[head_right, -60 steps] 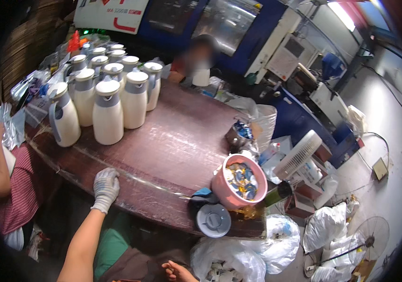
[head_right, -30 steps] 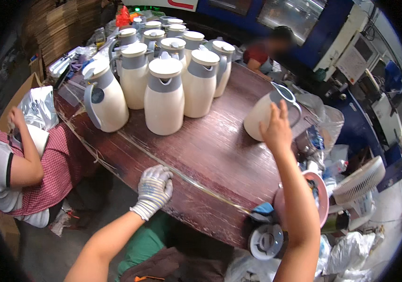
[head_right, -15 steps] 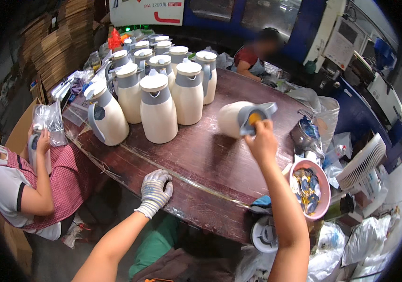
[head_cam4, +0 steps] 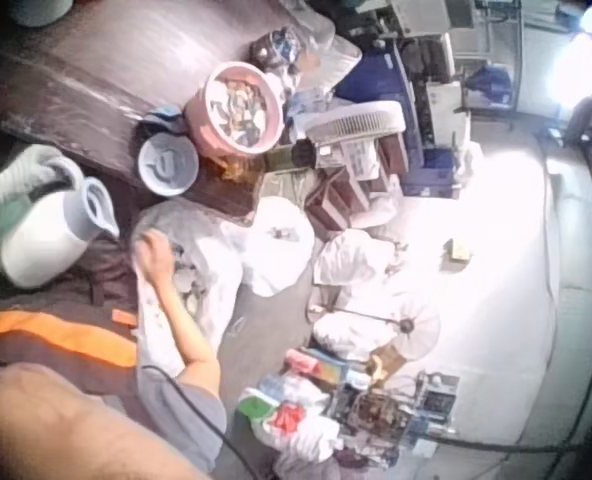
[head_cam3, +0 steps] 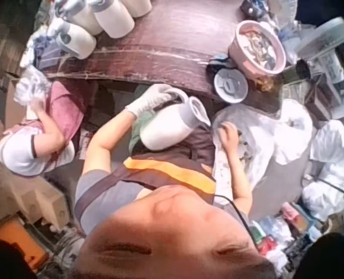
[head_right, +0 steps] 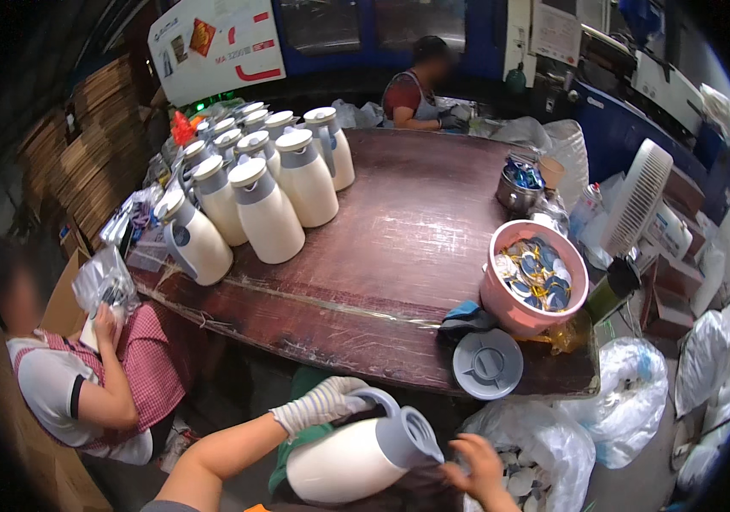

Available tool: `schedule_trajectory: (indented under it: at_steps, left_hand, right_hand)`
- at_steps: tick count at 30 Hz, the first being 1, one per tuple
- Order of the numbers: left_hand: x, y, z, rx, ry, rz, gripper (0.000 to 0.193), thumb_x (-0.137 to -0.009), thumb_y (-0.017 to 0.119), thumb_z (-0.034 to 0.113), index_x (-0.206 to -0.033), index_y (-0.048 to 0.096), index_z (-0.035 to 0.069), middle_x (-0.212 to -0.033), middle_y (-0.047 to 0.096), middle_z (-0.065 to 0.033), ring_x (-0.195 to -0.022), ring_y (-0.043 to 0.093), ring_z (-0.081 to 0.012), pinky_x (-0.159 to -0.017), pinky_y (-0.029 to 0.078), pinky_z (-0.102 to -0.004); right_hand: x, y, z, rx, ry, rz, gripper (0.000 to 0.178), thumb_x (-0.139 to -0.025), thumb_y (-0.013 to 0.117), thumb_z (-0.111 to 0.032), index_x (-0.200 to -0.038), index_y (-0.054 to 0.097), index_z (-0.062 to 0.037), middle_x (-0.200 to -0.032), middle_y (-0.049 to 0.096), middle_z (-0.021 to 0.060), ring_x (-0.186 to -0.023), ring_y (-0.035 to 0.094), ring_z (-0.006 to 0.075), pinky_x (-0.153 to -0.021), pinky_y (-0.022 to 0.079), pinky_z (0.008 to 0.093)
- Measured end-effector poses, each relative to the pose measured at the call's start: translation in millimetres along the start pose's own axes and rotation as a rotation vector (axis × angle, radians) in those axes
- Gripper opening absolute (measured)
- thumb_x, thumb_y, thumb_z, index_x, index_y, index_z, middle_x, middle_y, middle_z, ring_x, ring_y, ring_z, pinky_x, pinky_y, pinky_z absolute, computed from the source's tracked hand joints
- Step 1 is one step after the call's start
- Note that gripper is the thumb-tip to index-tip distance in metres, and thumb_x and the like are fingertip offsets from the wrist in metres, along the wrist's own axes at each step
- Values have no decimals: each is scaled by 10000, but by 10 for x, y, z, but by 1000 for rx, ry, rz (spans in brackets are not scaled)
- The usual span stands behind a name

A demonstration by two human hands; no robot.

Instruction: The person assembles white plastic pitchers by inserting a lid and attaching a small tag to the handle. They handle each pitcher one at a time, placing the finished units on a wooden table.

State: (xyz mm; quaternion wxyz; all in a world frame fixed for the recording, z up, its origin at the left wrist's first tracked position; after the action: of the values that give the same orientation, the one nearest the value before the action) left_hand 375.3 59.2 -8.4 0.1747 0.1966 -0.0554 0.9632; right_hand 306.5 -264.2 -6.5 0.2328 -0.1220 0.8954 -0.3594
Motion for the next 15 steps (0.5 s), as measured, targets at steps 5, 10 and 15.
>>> schedule_trajectory:
  at_steps: [5,10,15]
  left_hand:
    - [125,130,217,46,43,4,213,-843,711,170,-1019,673,57,-833,675,-3,-743,585,-70,-672,486,-252]
    - [229,282,150,-279,-6,98,267,-834,718,196,-1060,670,62,-878,679,-15,-815,595,-91,-759,490,-262]
    - [114,277,17,-121,-91,47,367,-818,752,173,-1125,631,14,-949,678,-24,-875,604,-97,-808,496,-259]
  right_hand:
    - [2198,235,2138,510,848,68,340,-818,650,-283,-964,629,23,-981,625,214,-929,594,385,-809,463,480]
    - [2096,859,2023,732,901,-42,581,-725,694,-404,-1153,597,-23,-1111,605,213,-1064,559,384,-840,452,494]
    - [1831,1056,2167,557,976,-505,813,-690,719,-396,-1395,430,-113,-1380,457,210,-1196,527,375,-961,442,491]
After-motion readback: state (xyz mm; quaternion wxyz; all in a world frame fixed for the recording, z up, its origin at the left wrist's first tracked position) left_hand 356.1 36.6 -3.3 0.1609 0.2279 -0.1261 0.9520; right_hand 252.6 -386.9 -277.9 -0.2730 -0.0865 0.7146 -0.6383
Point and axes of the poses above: each hand's wrist, its own x-axis away from the middle knuckle, its own y-axis out of the palm, z = x × y, the point moved 3 cm from there along -x, towards the middle knuckle
